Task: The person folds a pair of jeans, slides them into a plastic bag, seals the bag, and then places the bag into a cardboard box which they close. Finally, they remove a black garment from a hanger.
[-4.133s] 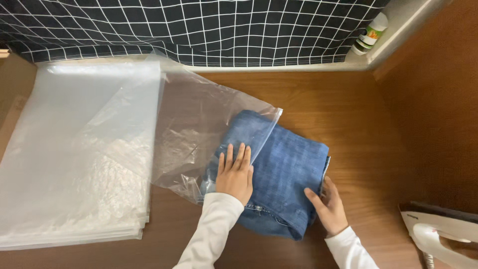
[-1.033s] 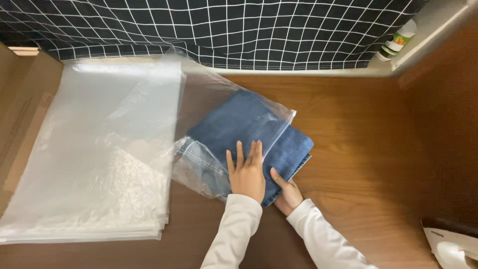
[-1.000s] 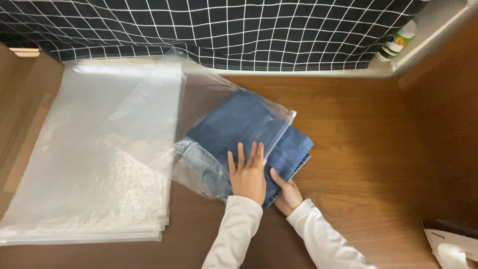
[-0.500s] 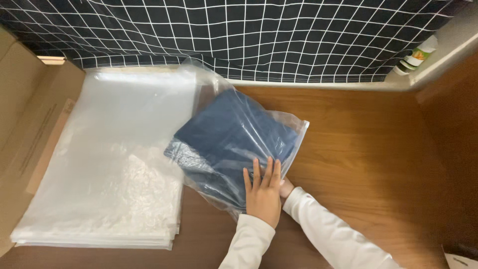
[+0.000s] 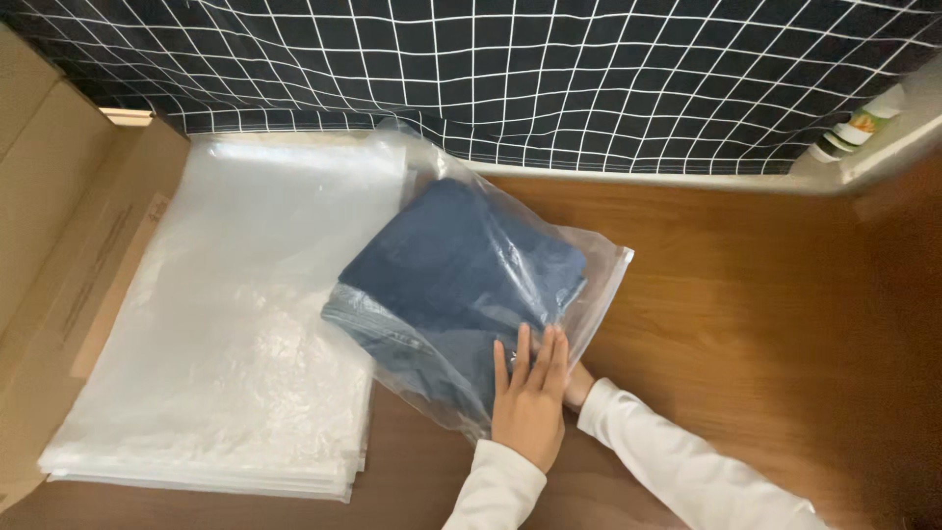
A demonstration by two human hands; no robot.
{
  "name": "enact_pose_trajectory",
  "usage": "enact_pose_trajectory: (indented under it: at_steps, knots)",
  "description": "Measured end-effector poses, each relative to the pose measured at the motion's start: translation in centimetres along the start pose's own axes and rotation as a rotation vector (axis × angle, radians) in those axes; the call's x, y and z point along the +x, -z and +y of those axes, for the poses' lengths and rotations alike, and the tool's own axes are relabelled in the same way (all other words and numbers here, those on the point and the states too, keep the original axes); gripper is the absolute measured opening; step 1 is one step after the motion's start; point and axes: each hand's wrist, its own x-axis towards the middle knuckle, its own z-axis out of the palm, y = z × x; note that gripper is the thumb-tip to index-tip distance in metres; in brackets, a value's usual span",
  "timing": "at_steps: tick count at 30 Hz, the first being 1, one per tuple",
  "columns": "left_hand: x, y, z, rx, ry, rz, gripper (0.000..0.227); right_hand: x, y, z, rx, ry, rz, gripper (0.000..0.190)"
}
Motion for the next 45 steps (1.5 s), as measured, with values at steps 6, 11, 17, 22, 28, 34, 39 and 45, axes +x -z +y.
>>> enact_pose_trajectory:
  at_steps: [6, 11, 17, 22, 28, 34, 39, 45]
  knots:
    - [0.1, 1.2, 0.6, -0.014, -0.002, 0.029, 0.063, 2.5, 1.1, 0.6, 0.142, -0.203, -0.319, 0.048]
    - [0.2, 1.5, 0.5, 0.004, 0.003, 0.056, 0.059, 1.4, -4.5, -6.5, 0.116, -0.372, -0.301, 0.06]
    - [0.3, 1.6, 0.7, -0.025, -0.001, 0.02, 0.067, 1.4, -8.8, -10.9, -0.098, -0.336, -0.228, 0.093]
    - [0.3, 1.3, 0.7, -0.001, 0.003, 0.047, 0.058, 3.4, -10.8, -9.4, -0.034, -0.119, -0.191, 0.071]
    - [0.6, 2.6, 0.5, -0.122, 0.005, 0.059, 0.047, 4.9, -10.4, -7.2, 0.137, -0.22, -0.163, 0.065]
    - [-2.2, 4.7, -1.2, -0.316, 0.221, 0.189, 0.045, 3.6, -2.4, -6.4, -0.002, -0.251, -0.136, 0.038]
    - [-7.2, 3.2, -4.3, -0.251, 0.721, 0.47, 0.034, 1.4, 5.9, -6.8, 0.004, -0.091, 0.119, 0.029]
    - [-10.3, 1.0, -6.4, -0.997, 1.254, 0.437, 0.054, 1.8, 9.0, -9.2, 0.018, 0.102, 0.425, 0.037]
